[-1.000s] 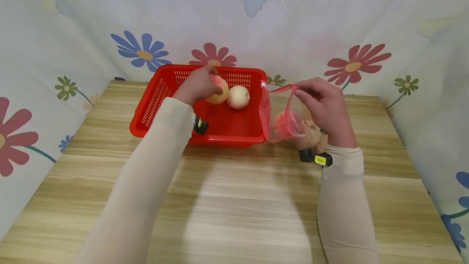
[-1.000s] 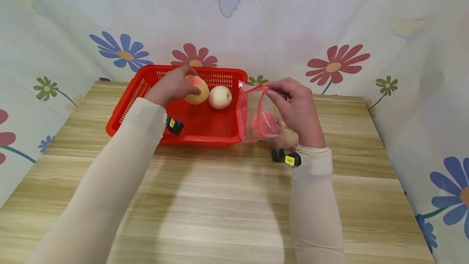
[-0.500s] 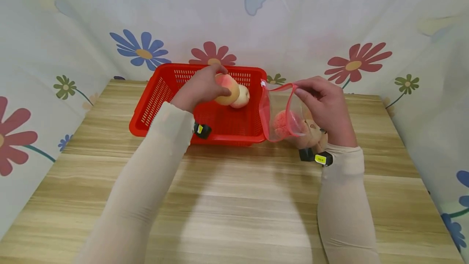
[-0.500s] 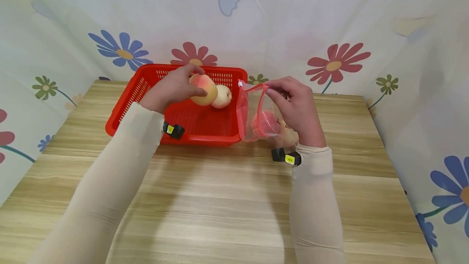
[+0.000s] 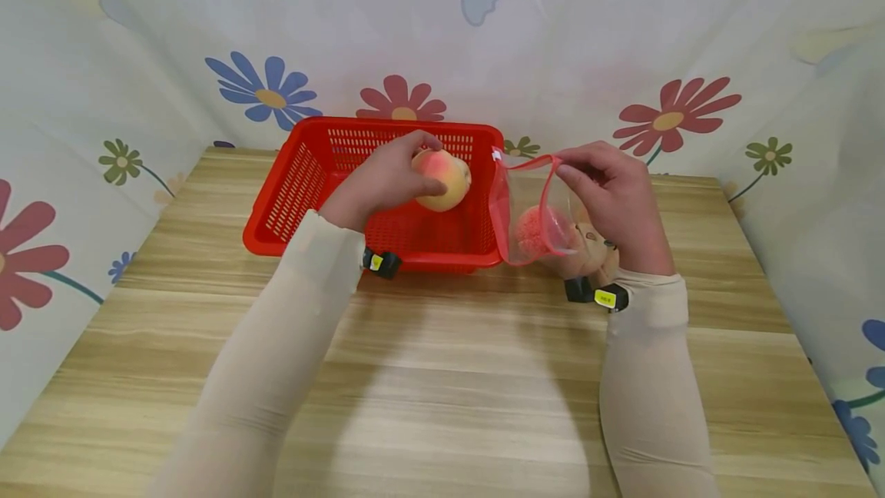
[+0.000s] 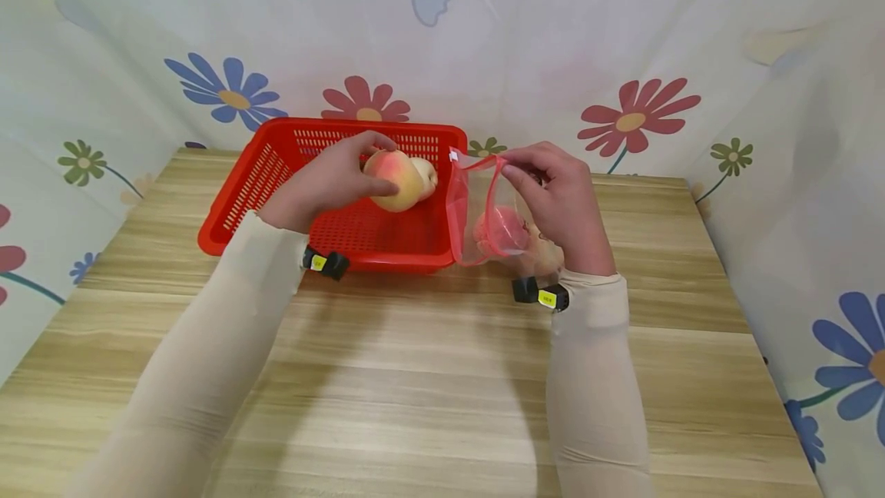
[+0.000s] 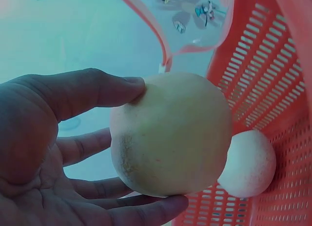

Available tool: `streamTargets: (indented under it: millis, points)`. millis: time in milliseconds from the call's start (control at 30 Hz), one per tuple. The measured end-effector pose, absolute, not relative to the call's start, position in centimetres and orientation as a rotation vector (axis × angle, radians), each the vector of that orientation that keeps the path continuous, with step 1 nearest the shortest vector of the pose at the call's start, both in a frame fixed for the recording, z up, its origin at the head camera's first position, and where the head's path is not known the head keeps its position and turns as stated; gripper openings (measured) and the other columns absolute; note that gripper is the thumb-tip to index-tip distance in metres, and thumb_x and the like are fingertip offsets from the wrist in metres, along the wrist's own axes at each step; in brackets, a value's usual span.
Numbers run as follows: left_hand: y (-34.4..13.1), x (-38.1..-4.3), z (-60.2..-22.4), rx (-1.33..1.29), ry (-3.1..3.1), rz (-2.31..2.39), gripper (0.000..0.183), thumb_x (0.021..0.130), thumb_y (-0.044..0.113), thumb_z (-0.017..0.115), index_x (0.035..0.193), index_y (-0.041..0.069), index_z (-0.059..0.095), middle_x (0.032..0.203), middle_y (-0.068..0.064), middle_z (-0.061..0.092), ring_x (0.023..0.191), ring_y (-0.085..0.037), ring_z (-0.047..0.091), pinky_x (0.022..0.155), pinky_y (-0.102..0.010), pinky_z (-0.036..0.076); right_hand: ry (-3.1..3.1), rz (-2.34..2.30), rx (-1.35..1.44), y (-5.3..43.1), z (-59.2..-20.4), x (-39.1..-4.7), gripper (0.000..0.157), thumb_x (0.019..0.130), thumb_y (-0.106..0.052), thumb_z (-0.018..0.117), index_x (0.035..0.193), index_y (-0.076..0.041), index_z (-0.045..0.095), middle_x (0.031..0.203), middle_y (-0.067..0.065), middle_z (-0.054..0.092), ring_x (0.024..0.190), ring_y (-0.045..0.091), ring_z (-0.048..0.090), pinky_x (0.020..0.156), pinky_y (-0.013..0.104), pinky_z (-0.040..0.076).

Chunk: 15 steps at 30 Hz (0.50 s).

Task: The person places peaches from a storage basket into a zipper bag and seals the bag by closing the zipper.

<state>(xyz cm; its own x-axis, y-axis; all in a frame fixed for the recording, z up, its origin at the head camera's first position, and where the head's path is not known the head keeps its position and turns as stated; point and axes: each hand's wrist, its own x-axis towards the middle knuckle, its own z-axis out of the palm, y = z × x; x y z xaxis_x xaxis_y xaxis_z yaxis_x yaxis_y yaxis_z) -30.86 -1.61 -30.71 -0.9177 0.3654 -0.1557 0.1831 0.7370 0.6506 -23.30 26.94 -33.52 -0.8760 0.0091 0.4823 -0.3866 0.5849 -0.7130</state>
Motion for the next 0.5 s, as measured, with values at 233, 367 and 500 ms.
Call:
streamTargets:
  millis: [233, 367, 500]
  points:
    - [-1.5, -30.1, -31.0, 0.447, 2.638, 1.005, 0.071, 0.077, 0.030, 0.080, 0.138, 0.025, 0.045, 0.131, 0.001, 0.055, 0.109, -0.019, 0.054, 0.084, -0.037, 0.058, -2.380, 1.213, 0.312, 26.9, -33.6, -23.4, 0.024, 0.092, -0.018, 0.065, 0.113, -0.008, 0.071, 0.101, 0.003, 0.067, 0.083, 0.011, 0.057, 0.073, 0.014, 0.049]
    - [-1.3, -29.6, -31.0, 0.461, 2.630, 1.026, 0.068, 0.077, 0.031, 0.080, 0.137, 0.027, 0.046, 0.131, 0.002, 0.054, 0.109, -0.018, 0.054, 0.083, -0.035, 0.058, -2.383, 1.200, 0.315, 26.9, -33.7, -23.4, 0.024, 0.092, -0.018, 0.065, 0.113, -0.008, 0.071, 0.100, 0.003, 0.067, 0.083, 0.011, 0.057, 0.073, 0.014, 0.049]
    - [-1.2, -29.1, -31.2, 0.472, 2.621, 1.072, 0.066, 0.077, 0.031, 0.080, 0.135, 0.029, 0.047, 0.130, 0.003, 0.054, 0.109, -0.017, 0.054, 0.081, -0.033, 0.059, -2.382, 1.199, 0.315, 26.9, -33.7, -23.4, 0.024, 0.092, -0.018, 0.065, 0.113, -0.007, 0.071, 0.100, 0.003, 0.067, 0.083, 0.010, 0.057, 0.073, 0.014, 0.048]
